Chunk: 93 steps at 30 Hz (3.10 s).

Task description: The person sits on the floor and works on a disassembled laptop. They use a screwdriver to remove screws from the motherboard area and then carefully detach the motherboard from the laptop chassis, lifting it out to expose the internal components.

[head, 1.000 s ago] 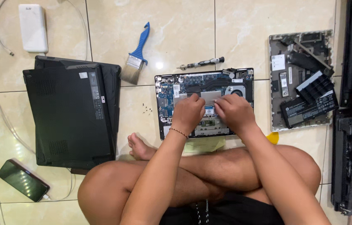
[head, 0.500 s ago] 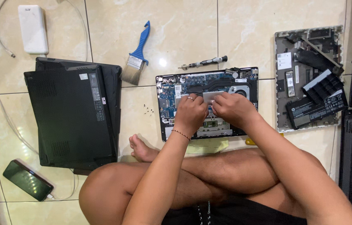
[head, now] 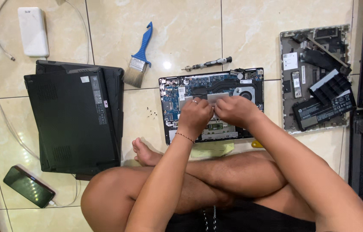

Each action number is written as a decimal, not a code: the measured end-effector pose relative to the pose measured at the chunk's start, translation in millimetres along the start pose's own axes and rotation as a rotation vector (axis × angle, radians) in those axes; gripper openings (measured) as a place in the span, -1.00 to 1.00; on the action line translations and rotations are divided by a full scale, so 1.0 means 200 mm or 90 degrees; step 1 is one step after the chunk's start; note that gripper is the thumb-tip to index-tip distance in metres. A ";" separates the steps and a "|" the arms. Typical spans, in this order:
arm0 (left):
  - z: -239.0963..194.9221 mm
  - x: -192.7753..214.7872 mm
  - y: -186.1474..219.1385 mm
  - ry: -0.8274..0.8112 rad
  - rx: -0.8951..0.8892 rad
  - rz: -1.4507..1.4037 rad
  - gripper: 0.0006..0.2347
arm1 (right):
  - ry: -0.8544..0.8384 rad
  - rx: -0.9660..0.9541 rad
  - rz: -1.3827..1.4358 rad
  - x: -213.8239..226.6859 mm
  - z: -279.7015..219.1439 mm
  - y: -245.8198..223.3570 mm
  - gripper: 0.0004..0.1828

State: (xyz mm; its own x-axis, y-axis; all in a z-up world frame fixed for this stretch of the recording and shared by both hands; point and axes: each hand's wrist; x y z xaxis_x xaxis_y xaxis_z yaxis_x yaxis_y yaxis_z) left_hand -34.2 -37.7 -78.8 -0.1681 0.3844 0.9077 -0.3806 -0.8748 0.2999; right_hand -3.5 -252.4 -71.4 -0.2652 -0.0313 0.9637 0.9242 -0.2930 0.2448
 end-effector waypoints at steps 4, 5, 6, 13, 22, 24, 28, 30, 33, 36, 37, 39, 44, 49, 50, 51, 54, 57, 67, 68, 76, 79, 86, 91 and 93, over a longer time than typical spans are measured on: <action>0.04 0.04 -0.05 -0.084 0.064 -0.106 -0.89 | 0.001 -0.271 0.243 0.27 0.05 0.01 -0.88; 0.04 0.05 -0.06 -0.110 0.101 -0.131 -0.89 | 0.007 -0.498 0.404 0.34 0.07 -0.01 -0.81; 0.04 0.06 -0.03 -0.108 0.106 -0.130 -0.89 | 0.006 -0.492 0.404 0.30 0.05 -0.08 -0.81; 0.02 0.34 0.21 -0.399 0.398 -0.208 -0.73 | -0.026 -0.864 0.624 0.17 -0.02 -0.37 -0.61; -0.04 0.46 0.31 -0.384 0.432 -0.346 -0.41 | 0.043 -0.803 0.589 0.13 0.03 -0.47 -0.46; -0.05 0.45 0.30 -0.411 0.437 -0.376 -0.38 | 0.061 -0.810 0.608 0.11 0.03 -0.46 -0.46; -0.10 0.35 0.26 -0.403 0.454 -0.463 -0.38 | 0.111 -0.865 0.656 0.06 -0.02 -0.45 -0.49; -0.12 0.26 0.22 -0.388 0.475 -0.491 -0.38 | 0.126 -0.886 0.671 0.05 -0.01 -0.42 -0.52; -0.19 0.15 0.17 -0.329 0.493 -0.506 -0.42 | 0.141 -0.881 0.631 0.07 0.00 -0.42 -0.64; -0.19 0.16 0.17 -0.311 0.501 -0.523 -0.43 | 0.144 -0.867 0.612 0.05 -0.01 -0.41 -0.68; -0.19 0.16 0.16 -0.306 0.506 -0.532 -0.45 | 0.145 -0.860 0.611 0.06 -0.02 -0.41 -0.69; -0.18 0.16 0.15 -0.299 0.509 -0.542 -0.46 | 0.148 -0.852 0.606 0.07 -0.02 -0.38 -0.71; -0.19 0.19 0.13 -0.293 0.526 -0.584 -0.48 | 0.154 -0.833 0.602 0.12 -0.01 -0.36 -0.75; -0.18 0.16 0.12 -0.247 0.506 -0.562 -0.56 | 0.158 -0.831 0.615 0.10 -0.02 -0.36 -0.79; -0.18 0.16 0.11 -0.237 0.512 -0.552 -0.59 | 0.155 -0.833 0.617 0.11 -0.01 -0.35 -0.78; -0.18 0.16 0.11 -0.238 0.512 -0.552 -0.59 | 0.155 -0.834 0.617 0.11 -0.01 -0.35 -0.78; -0.15 0.16 0.11 -0.243 0.525 -0.523 -0.62 | 0.142 -0.828 0.608 0.11 0.00 -0.33 -0.78; -0.14 0.18 0.12 -0.281 0.539 -0.511 -0.67 | 0.070 -0.829 0.605 0.13 0.01 -0.33 -0.81; -0.01 0.35 0.00 -0.245 0.399 -0.290 -0.74 | -0.041 -0.655 0.467 0.40 0.15 -0.27 -0.70; 0.00 0.35 -0.05 -0.244 0.362 -0.201 -0.68 | -0.033 -0.641 0.463 0.39 0.15 -0.27 -0.73; 0.07 0.49 -0.13 -0.366 0.327 -0.011 -0.37 | -0.044 -0.645 0.489 0.43 0.16 -0.27 -0.81; 0.04 0.45 -0.18 -0.357 0.287 0.002 -0.40 | -0.020 -0.678 0.487 0.38 0.13 -0.26 -0.85; -0.02 0.33 -0.26 -0.289 0.179 -0.003 -0.59 | 0.005 -0.638 0.492 0.32 0.14 -0.27 -0.77; 0.03 0.36 -0.31 -0.143 0.199 -0.102 -0.74 | 0.021 -0.573 0.512 0.30 0.18 -0.31 -0.77; 0.04 0.39 -0.35 -0.132 0.246 -0.129 -0.71 | 0.038 -0.555 0.489 0.23 0.16 -0.32 -0.75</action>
State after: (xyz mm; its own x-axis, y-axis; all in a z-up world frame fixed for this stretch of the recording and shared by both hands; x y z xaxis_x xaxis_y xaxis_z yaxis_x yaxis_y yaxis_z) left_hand -14.4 50.6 -26.4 0.0748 0.5253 0.8476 -0.0146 -0.8493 0.5276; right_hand -65.9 -205.1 -39.1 0.2488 -0.5249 0.8140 0.3508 -0.7346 -0.5809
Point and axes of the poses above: each hand's wrist, its own z-axis towards the middle knuckle, its own x-axis out of the back of the hand, y = z × x, and after that the axes turned 10 degrees about x, right-handed
